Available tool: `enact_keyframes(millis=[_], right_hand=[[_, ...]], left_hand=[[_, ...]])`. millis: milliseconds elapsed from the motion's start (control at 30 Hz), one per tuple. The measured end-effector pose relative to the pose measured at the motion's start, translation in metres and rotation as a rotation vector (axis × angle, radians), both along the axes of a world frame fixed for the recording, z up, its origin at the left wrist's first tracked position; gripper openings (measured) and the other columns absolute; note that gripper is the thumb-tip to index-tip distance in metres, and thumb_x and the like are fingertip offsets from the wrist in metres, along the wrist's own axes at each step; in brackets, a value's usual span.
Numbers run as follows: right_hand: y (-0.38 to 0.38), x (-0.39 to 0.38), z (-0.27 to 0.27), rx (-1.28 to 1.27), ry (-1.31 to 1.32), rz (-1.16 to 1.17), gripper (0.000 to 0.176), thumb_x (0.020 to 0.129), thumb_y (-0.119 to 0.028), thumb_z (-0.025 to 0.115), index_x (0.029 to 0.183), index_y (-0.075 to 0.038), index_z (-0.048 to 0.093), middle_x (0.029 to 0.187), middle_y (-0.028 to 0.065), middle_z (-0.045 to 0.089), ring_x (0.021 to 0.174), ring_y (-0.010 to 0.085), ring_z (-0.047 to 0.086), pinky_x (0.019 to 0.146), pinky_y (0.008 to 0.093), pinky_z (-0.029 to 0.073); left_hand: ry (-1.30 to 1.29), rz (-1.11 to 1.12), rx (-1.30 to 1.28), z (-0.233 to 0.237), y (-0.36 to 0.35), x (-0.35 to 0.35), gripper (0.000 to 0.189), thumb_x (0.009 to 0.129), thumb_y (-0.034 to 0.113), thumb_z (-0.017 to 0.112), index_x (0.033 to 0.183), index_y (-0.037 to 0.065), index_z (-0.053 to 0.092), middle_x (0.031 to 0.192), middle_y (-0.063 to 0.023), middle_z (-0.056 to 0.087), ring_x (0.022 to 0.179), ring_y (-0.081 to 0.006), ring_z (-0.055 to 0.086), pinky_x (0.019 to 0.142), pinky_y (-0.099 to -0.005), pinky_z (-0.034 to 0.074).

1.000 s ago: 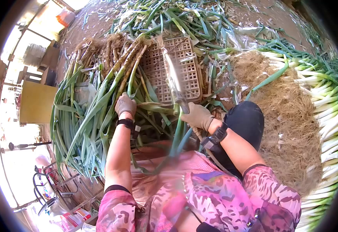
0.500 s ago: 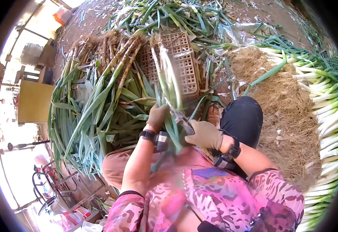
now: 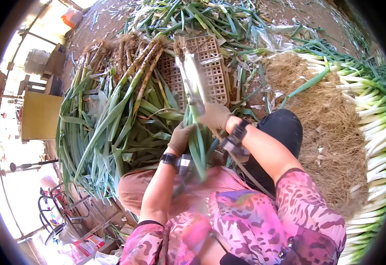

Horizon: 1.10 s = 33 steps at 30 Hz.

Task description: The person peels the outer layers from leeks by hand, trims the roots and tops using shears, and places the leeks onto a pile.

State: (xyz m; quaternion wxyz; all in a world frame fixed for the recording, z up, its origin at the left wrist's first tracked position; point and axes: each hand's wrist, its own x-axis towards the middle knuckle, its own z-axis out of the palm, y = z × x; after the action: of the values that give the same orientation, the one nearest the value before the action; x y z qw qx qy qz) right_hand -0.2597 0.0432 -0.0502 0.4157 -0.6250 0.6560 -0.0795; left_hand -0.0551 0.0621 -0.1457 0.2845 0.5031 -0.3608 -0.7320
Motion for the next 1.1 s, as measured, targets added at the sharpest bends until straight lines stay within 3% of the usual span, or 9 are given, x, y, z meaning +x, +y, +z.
enact_keyframes(millis=[233,500,533,733,767,833,933,1033,1100], right_hand=[[-0.079,0.004,-0.015,0.053,0.074,-0.044,0.05,0.08,-0.039,0.067,0.108,0.002,0.067,0.099,0.0247,0.071,0.095,0.0372,0.07,0.084,0.0428,0.053],[-0.071,0.002,-0.007,0.061,0.225,0.044,0.051,0.081,-0.039,0.064,0.114,-0.001,0.065,0.111,0.0227,0.069,0.106,0.0359,0.067,0.091,0.0428,0.052],[-0.067,0.006,-0.012,-0.063,0.273,0.042,0.043,0.082,-0.034,0.063,0.104,0.001,0.072,0.096,0.0211,0.073,0.092,0.0344,0.073,0.082,0.0418,0.056],[-0.058,0.013,-0.014,-0.057,0.352,0.153,0.042,0.082,-0.035,0.065,0.106,-0.001,0.072,0.098,0.0215,0.073,0.094,0.0345,0.072,0.084,0.0427,0.056],[-0.055,0.012,-0.018,-0.069,0.385,0.194,0.043,0.082,-0.036,0.066,0.106,-0.001,0.072,0.098,0.0215,0.073,0.094,0.0347,0.072,0.084,0.0429,0.056],[-0.05,0.003,-0.006,0.08,0.295,0.096,0.05,0.08,-0.039,0.067,0.109,0.0,0.066,0.109,0.0228,0.07,0.105,0.0362,0.068,0.091,0.0439,0.052],[-0.041,-0.004,-0.017,0.108,0.295,0.048,0.05,0.08,-0.04,0.065,0.109,0.001,0.065,0.108,0.0233,0.07,0.105,0.0369,0.068,0.091,0.0441,0.052],[-0.023,-0.003,-0.01,0.095,0.243,0.052,0.05,0.08,-0.041,0.064,0.107,0.001,0.065,0.106,0.0246,0.07,0.102,0.0386,0.068,0.091,0.0446,0.052],[-0.012,-0.003,-0.015,0.114,0.187,0.043,0.049,0.079,-0.041,0.064,0.104,0.001,0.065,0.103,0.0255,0.07,0.101,0.0392,0.068,0.09,0.0451,0.052]], left_hand=[[-0.012,-0.005,0.081,0.028,0.014,-0.004,0.033,0.094,0.016,0.066,0.12,-0.002,0.06,0.102,-0.0061,0.069,0.086,-0.014,0.066,0.078,-0.0287,0.055],[0.018,-0.002,0.093,0.015,0.021,-0.006,0.032,0.093,0.013,0.064,0.121,-0.002,0.061,0.103,-0.0066,0.069,0.088,-0.0151,0.066,0.079,-0.0299,0.055],[0.019,-0.006,0.097,0.015,0.02,-0.006,0.032,0.093,0.012,0.064,0.122,-0.002,0.06,0.103,-0.0069,0.069,0.087,-0.0148,0.066,0.079,-0.0295,0.054],[-0.05,-0.174,0.009,0.019,0.024,-0.019,0.03,0.094,0.012,0.065,0.122,0.0,0.06,0.103,-0.0052,0.068,0.089,-0.0141,0.065,0.078,-0.0294,0.054],[-0.255,-0.348,-0.156,0.001,0.02,-0.012,0.036,0.093,0.02,0.069,0.121,0.0,0.061,0.104,-0.0095,0.07,0.089,-0.02,0.068,0.079,-0.0334,0.055],[-0.785,-0.473,-0.566,0.059,-0.003,-0.004,0.04,0.088,0.027,0.071,0.119,0.002,0.063,0.107,-0.0145,0.071,0.092,-0.0293,0.069,0.082,-0.0396,0.055],[-1.443,-0.186,-0.993,0.106,-0.062,0.036,0.038,0.082,0.027,0.071,0.116,0.01,0.065,0.107,-0.0146,0.069,0.1,-0.0337,0.066,0.087,-0.0441,0.052],[-1.905,-0.351,-0.637,0.101,-0.111,0.087,0.039,0.087,0.029,0.067,0.122,0.013,0.061,0.117,-0.0095,0.065,0.106,-0.0304,0.064,0.089,-0.0435,0.051],[-2.042,-0.418,-0.648,0.086,-0.123,0.095,0.02,0.096,0.02,0.055,0.112,0.017,0.067,0.108,-0.0066,0.068,0.105,-0.0262,0.065,0.085,-0.0407,0.052]])
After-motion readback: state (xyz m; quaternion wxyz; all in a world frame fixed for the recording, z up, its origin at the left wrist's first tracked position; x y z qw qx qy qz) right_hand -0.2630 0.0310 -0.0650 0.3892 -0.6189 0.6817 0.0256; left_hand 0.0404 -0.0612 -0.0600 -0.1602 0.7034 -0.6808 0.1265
